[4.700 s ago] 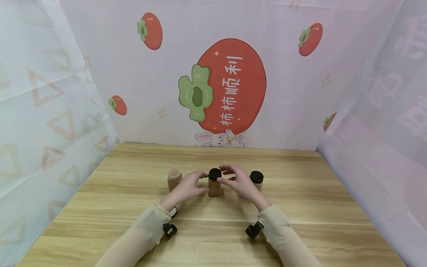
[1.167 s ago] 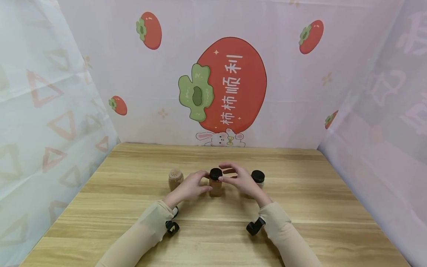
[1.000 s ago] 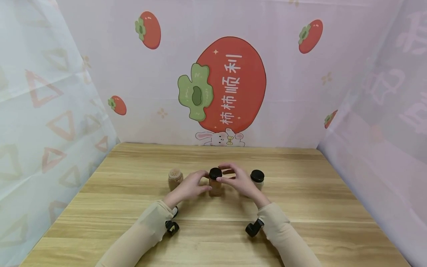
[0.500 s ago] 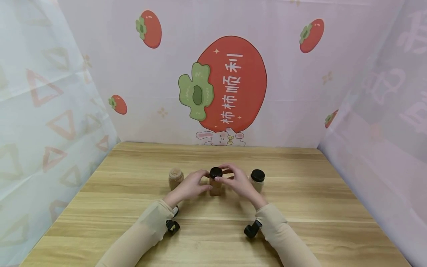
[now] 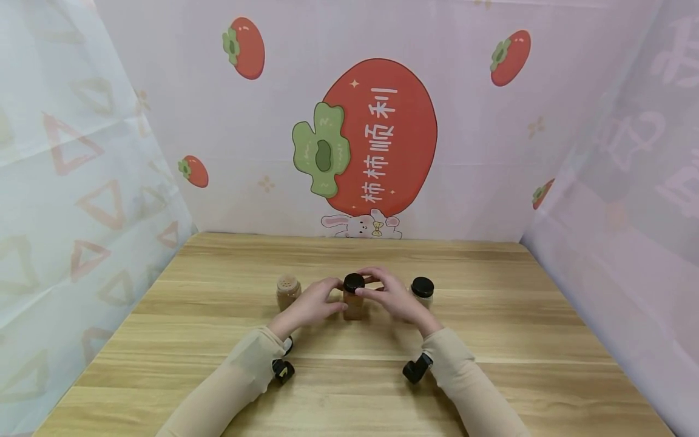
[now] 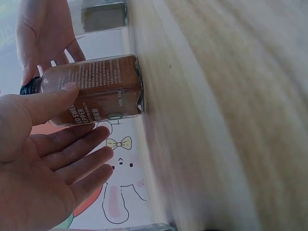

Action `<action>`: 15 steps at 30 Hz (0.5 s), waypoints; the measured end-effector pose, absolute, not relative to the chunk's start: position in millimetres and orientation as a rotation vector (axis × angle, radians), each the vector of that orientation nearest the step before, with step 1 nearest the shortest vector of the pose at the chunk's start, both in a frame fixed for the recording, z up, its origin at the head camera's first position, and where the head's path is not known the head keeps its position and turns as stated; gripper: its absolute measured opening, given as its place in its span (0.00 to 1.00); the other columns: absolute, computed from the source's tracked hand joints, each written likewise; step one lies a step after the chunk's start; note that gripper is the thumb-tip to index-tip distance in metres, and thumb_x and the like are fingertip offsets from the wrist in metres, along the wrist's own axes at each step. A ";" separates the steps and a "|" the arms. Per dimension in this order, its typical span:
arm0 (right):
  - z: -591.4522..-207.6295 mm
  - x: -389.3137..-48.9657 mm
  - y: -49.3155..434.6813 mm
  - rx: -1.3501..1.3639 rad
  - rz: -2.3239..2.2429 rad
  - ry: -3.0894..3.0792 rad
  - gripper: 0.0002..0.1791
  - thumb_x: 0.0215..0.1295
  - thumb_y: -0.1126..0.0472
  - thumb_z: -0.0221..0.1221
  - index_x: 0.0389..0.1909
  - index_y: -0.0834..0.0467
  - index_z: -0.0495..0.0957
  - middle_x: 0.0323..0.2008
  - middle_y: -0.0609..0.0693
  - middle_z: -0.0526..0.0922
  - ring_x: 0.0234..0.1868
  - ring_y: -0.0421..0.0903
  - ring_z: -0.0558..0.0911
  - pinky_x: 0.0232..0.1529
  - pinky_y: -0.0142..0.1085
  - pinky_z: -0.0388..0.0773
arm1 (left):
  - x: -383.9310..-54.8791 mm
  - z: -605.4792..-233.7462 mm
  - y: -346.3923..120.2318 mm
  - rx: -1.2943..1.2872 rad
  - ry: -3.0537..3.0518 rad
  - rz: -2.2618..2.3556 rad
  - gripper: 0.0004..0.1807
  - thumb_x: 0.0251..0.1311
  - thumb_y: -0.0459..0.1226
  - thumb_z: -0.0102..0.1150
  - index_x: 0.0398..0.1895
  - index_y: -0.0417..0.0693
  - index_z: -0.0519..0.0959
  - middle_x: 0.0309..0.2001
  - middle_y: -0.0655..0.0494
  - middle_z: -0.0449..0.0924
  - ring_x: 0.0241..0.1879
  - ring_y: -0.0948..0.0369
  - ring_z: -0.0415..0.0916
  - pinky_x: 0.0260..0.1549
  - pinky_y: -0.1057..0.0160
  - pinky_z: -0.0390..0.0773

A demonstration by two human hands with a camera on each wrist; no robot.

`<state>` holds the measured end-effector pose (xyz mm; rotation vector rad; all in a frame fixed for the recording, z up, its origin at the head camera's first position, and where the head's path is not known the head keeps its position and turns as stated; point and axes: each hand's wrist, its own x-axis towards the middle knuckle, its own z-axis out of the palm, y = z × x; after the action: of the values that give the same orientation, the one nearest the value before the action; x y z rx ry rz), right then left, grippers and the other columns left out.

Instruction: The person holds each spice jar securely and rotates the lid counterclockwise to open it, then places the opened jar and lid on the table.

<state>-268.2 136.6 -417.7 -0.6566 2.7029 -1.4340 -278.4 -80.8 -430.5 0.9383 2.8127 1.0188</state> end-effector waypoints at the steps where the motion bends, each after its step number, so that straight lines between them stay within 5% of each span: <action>1: -416.9 -268.4 137.5 -0.672 -1.421 2.697 0.23 0.63 0.49 0.61 0.58 0.48 0.74 0.56 0.47 0.74 0.57 0.47 0.75 0.55 0.47 0.75 | -278.1 -430.1 -80.7 0.939 2.813 1.015 0.21 0.58 0.39 0.64 0.52 0.40 0.75 0.52 0.47 0.78 0.56 0.50 0.74 0.58 0.48 0.71; 15: -412.3 -273.4 145.5 -0.843 -1.333 2.566 0.22 0.68 0.51 0.55 0.62 0.46 0.70 0.62 0.48 0.70 0.61 0.51 0.73 0.59 0.52 0.71 | -276.2 -429.1 -79.9 0.922 2.808 0.982 0.22 0.58 0.39 0.63 0.54 0.39 0.74 0.54 0.45 0.77 0.57 0.49 0.73 0.59 0.48 0.71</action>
<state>-273.4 145.5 -412.3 -0.8434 2.5658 -1.3334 -276.2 -79.9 -429.1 0.9220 2.8078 0.9825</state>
